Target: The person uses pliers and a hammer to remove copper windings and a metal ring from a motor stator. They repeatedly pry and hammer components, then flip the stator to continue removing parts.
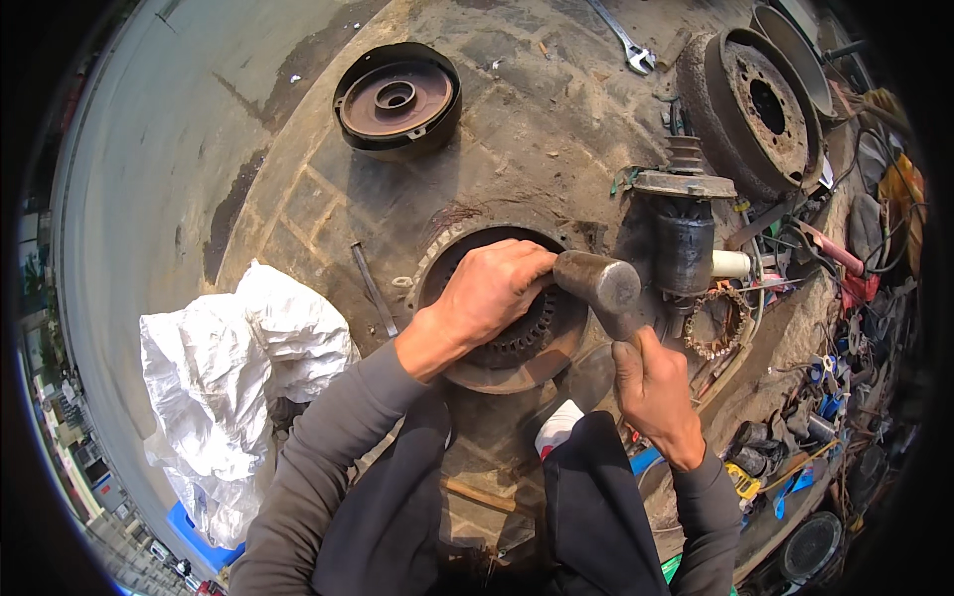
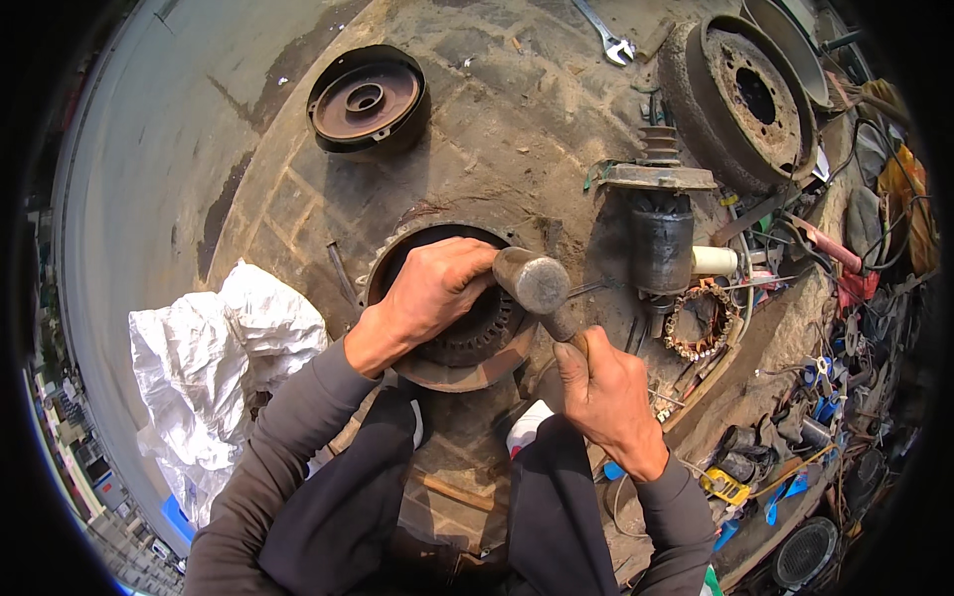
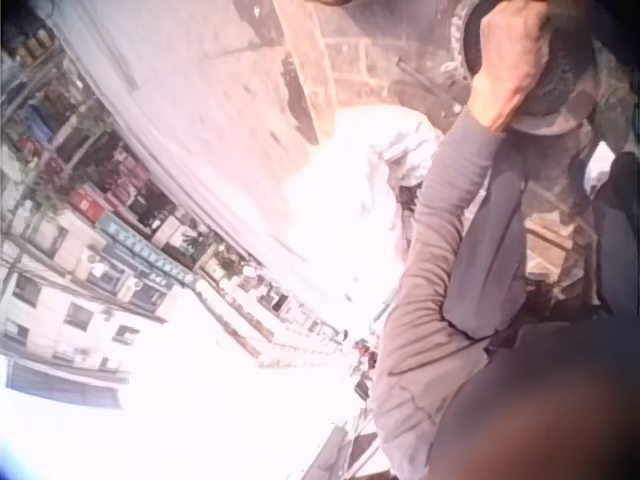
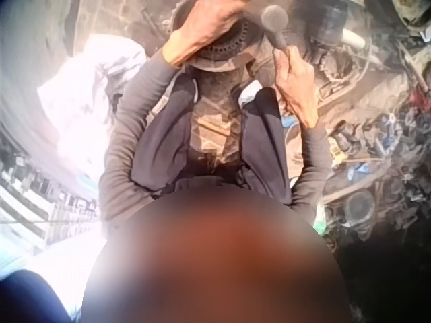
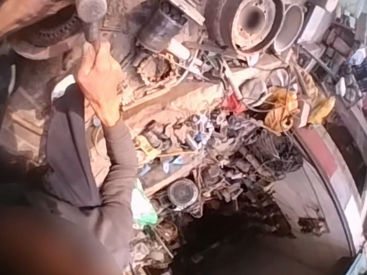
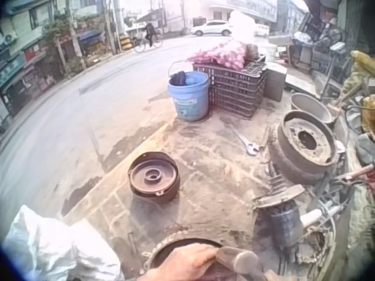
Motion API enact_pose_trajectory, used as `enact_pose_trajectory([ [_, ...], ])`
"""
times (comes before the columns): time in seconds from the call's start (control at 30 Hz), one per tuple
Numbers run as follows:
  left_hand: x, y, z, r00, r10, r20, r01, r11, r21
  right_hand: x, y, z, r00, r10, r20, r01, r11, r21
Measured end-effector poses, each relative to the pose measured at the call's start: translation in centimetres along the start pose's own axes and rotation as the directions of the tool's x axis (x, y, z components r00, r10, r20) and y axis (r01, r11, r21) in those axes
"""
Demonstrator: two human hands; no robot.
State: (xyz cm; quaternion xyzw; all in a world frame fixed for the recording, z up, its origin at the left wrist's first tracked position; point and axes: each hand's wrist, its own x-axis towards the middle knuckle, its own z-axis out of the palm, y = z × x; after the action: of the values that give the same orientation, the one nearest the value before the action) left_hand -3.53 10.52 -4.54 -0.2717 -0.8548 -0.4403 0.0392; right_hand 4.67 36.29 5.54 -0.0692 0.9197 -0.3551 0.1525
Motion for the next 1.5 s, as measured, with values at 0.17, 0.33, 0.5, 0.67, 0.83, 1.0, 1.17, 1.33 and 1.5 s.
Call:
enact_pose_trajectory([
  [0.17, -0.1, 0.0, 0.1, 1.000, -0.017, -0.018, 0.017, 1.000, 0.005, -0.8, -0.5, -1.1, 0.946, -0.240, -0.219, 0.297, 0.913, 0.279],
  [0.33, -0.2, 0.1, -0.1, 0.999, -0.041, -0.005, 0.041, 0.999, 0.022, 0.1, 0.0, 0.1, 0.995, -0.090, -0.032, 0.090, 0.996, 0.020],
  [0.5, -0.3, 0.2, -0.1, 0.998, -0.068, -0.010, 0.067, 0.996, -0.053, -0.4, 0.0, 0.4, 0.976, -0.145, -0.165, 0.172, 0.972, 0.161],
  [0.67, -0.3, 0.1, -0.2, 0.996, -0.087, 0.004, 0.087, 0.996, -0.031, -0.4, 0.3, 0.9, 1.000, -0.024, 0.008, 0.024, 0.999, -0.027],
  [0.83, -0.3, 0.1, 0.0, 0.995, -0.098, -0.010, 0.097, 0.995, -0.038, -0.7, 0.8, 1.2, 0.992, -0.069, -0.103, 0.079, 0.992, 0.095],
  [1.0, 0.5, 0.8, -0.3, 0.999, -0.034, -0.005, 0.034, 0.999, 0.001, -1.9, 0.8, 1.0, 0.992, 0.006, -0.125, 0.025, 0.970, 0.243],
  [1.17, 1.4, 3.3, -2.4, 0.998, 0.029, -0.050, -0.027, 0.999, 0.035, -2.6, 1.4, 1.1, 0.981, 0.147, -0.125, -0.088, 0.918, 0.388],
  [1.33, 1.5, 5.0, -3.3, 0.992, 0.015, -0.122, -0.017, 1.000, -0.019, -3.1, 2.0, 1.3, 0.968, 0.154, -0.197, -0.057, 0.904, 0.424],
  [1.5, 1.3, 4.7, -2.4, 0.993, -0.006, -0.114, 0.004, 1.000, -0.022, -3.6, 2.5, 1.3, 0.962, 0.250, -0.112, -0.179, 0.884, 0.432],
])
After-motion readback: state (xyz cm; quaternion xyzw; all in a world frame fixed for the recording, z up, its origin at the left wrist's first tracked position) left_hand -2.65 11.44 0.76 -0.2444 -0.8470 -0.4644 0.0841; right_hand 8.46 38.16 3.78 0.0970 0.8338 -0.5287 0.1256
